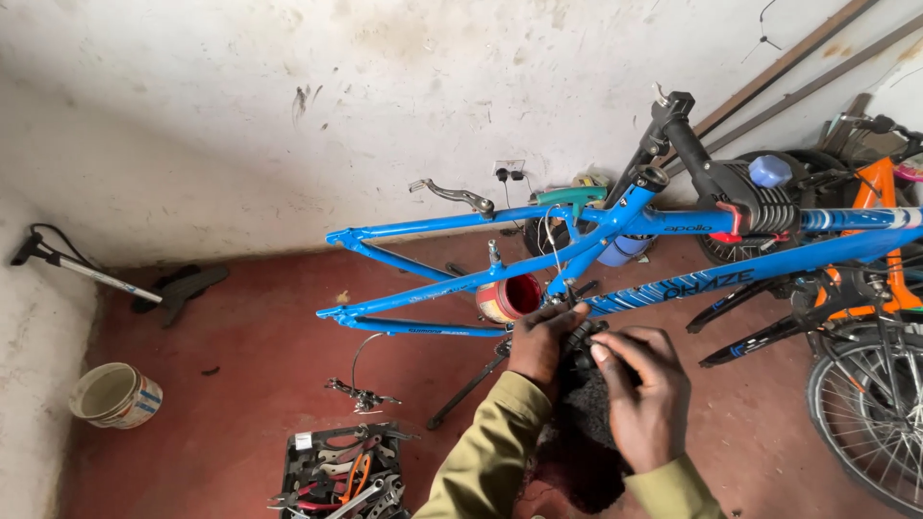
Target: The person uses a T-handle hex wrench to tighten a bolt on the blue bicycle frame. Afterward, they wipe the frame and the wrench with a dark cloth.
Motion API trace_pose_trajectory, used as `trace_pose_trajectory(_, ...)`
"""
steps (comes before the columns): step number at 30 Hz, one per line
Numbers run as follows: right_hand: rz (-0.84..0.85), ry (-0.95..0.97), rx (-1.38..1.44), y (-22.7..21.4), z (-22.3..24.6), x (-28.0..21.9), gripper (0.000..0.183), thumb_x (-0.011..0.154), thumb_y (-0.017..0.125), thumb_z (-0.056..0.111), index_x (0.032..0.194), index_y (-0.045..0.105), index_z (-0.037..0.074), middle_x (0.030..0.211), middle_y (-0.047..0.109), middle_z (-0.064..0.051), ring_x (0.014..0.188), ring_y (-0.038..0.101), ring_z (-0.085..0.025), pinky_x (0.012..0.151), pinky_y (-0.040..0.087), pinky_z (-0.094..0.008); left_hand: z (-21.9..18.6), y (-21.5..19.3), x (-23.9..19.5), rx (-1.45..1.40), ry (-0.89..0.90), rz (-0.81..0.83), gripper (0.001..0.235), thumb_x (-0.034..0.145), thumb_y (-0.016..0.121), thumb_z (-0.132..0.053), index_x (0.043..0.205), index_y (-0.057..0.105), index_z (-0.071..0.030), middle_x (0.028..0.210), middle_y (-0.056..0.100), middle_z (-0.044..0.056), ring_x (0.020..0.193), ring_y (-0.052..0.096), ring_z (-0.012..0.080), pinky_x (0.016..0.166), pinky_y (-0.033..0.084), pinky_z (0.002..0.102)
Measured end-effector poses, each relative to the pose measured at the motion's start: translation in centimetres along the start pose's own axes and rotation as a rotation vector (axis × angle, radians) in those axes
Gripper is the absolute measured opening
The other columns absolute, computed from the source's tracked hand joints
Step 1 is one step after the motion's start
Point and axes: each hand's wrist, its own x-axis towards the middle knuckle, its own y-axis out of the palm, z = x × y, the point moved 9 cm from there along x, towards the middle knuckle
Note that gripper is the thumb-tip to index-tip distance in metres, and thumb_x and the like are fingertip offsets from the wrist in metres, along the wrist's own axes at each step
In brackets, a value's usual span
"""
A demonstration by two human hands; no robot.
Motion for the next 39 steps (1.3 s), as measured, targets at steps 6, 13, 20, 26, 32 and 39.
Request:
trace_pose_trajectory(6, 0.23, -0.309, -0.181, 2.7, 3.7, -2.1, 0.011, 0.082, 0.055, -0.004, 0.087, 0.062, 0.003, 0.099, 0.052, -0.009, 0.086, 0.05, -0.026, 0.065, 0.05, -0.037, -0.2, -1.6, 1.3, 0.06, 0.068, -0.033, 0.012, 0.077, 0.07, -0.007, 0.067, 0.065, -0.004, 0.06, 0.056, 0.004, 0.058, 0.05, 0.0142, 0.055, 0.042, 0.028)
trace_pose_trajectory(13, 0.11, 0.464, 0.502, -0.3, -7.8, -1.7, 0.027, 0.083, 0.056, 0.009, 0.108, 0.061, -0.001, 0.105, 0.063, -0.013, 0.1, 0.058, -0.025, 0.088, 0.047, -0.036, 0.9, -2.0, 1.1, -0.169, -0.086, 0.119, 0.022, 0.089, 0.058, -0.022, 0.095, 0.061, -0.001, 0.071, 0.059, 0.009, 0.055, 0.052, 0.0189, 0.051, 0.045, 0.029)
trace_pose_trajectory(20, -0.095, 0.622, 0.896, -0.9, -13.0, -2.9, 0.03, 0.084, 0.053, -0.002, 0.113, 0.058, -0.005, 0.097, 0.061, -0.011, 0.096, 0.056, -0.016, 0.089, 0.041, -0.023, -0.5, 0.4, -0.3, -0.156, 0.002, 0.262, 0.018, 0.078, 0.066, -0.012, 0.094, 0.064, -0.003, 0.081, 0.062, 0.004, 0.075, 0.059, 0.0169, 0.066, 0.045, 0.025)
trace_pose_trajectory(26, -0.324, 0.479, 0.828, -3.9, -11.1, -1.2, 0.024, 0.084, 0.058, 0.01, 0.108, 0.058, 0.004, 0.097, 0.061, -0.007, 0.093, 0.058, -0.018, 0.084, 0.048, -0.031, 0.9, -3.0, 1.7, 0.027, -0.047, -0.04, 0.014, 0.07, 0.058, -0.006, 0.08, 0.067, -0.002, 0.068, 0.061, 0.007, 0.05, 0.054, 0.0198, 0.038, 0.035, 0.028)
trace_pose_trajectory(32, -0.336, 0.517, 1.228, -4.6, -8.1, 0.4, 0.016, 0.081, 0.058, 0.01, 0.094, 0.066, 0.01, 0.098, 0.066, -0.004, 0.099, 0.061, -0.022, 0.096, 0.047, -0.04, 3.3, -3.1, 0.5, -0.118, -0.399, -0.012, 0.026, 0.077, 0.045, -0.017, 0.083, 0.061, 0.002, 0.079, 0.061, 0.014, 0.08, 0.063, 0.0341, 0.072, 0.056, 0.05)
trace_pose_trajectory(39, 0.339, 0.268, 0.655, 0.3, 2.5, -1.4, 0.037, 0.088, 0.051, 0.025, 0.084, 0.069, -0.007, 0.072, 0.077, -0.022, 0.07, 0.08, -0.031, 0.069, 0.067, -0.039, 1.4, -0.8, 0.5, -0.256, -0.19, 0.241, 0.027, 0.081, 0.064, -0.023, 0.097, 0.066, -0.001, 0.097, 0.067, 0.015, 0.087, 0.063, 0.027, 0.085, 0.049, 0.037)
